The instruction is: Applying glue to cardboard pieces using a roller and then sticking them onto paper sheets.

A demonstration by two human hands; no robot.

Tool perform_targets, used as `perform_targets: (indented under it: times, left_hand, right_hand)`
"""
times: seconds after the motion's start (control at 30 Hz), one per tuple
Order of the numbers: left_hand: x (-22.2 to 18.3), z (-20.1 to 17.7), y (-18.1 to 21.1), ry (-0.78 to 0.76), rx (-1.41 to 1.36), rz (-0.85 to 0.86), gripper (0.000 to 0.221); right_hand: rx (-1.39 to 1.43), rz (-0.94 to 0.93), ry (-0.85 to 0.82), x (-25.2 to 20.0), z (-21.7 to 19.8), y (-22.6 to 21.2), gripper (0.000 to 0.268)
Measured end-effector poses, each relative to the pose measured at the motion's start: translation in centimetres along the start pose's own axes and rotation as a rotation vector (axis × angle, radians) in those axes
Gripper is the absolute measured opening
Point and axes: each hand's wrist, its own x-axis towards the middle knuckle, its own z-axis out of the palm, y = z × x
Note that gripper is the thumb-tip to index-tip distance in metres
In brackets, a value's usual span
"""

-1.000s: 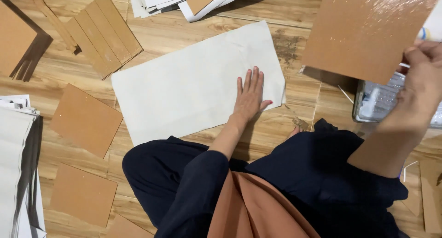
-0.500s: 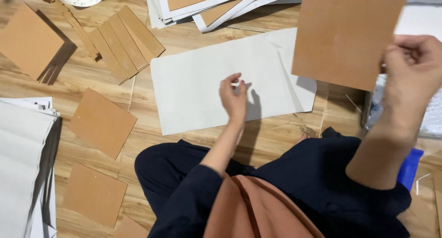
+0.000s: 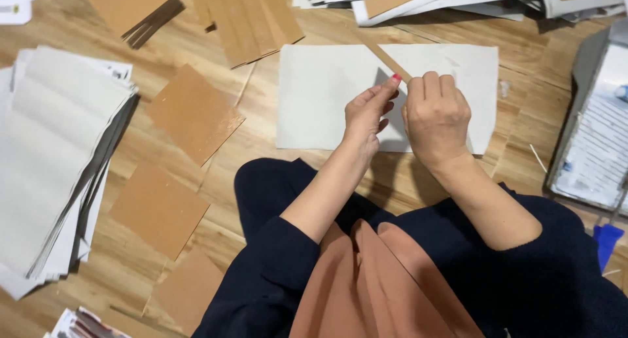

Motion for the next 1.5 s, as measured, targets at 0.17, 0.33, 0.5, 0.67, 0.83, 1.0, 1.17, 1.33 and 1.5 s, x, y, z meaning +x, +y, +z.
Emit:
perform_targets:
  times: [0.17,0.33,0.5,0.67,0.83,1.0,1.17,1.33,1.5]
  left_hand:
    - [-0.8,-2.7,0.9,0.077,-0.104,-0.032,0.043]
    - [2.6,-5.1,-1.2,0.110,-0.047,0.015,0.036]
    - [1.1,-9.7,2.9,0.121,0.072,0.090,0.041]
    - [3.3,-17.5,4.3,0.282,0.191,0.211,0.035]
    - [5.2,-22.9,5.2,0.416,0.233,0.312,0.026]
    - [6.2,-23.7,4.7,0.450,0.250,0.321,0.024]
    - [6.2,-20.5,3.3,0.156,0.328,0.179,0.032]
    - [6.4,-17.5,3.1,-0.037,0.398,0.070,0.031]
    - [9.0,-17.2,1.0,-0.129,0.470,0.020,0.027]
  right_hand:
    - [-0.099,-0.131,0.104,1.8,-1.6,-3.3,0.017]
    - [0.003,-0.167,0.091,2.2,-3.0,-4.8,0.013]
    - [0.520,0.076,0.203,1.6,-3.9,-2.4,0.030]
    - [0.676,0.519,0.000,-6.8,7.2,-0.2,0.020]
    - [0.432,0.623,-0.838,-14.0,12.0,1.0,0.051]
    - [0.405,0.673,-0.997,-16.0,13.8,3.3,0.060]
    - [0.734,0.690,-0.316,-14.1,15.0,4.5,0.016]
    - [1.371,1.034,-0.545,-4.2,8.0,2.8,0.018]
    - [1.534,1.152,-0.600,-4.8,10.3,2.9,0.016]
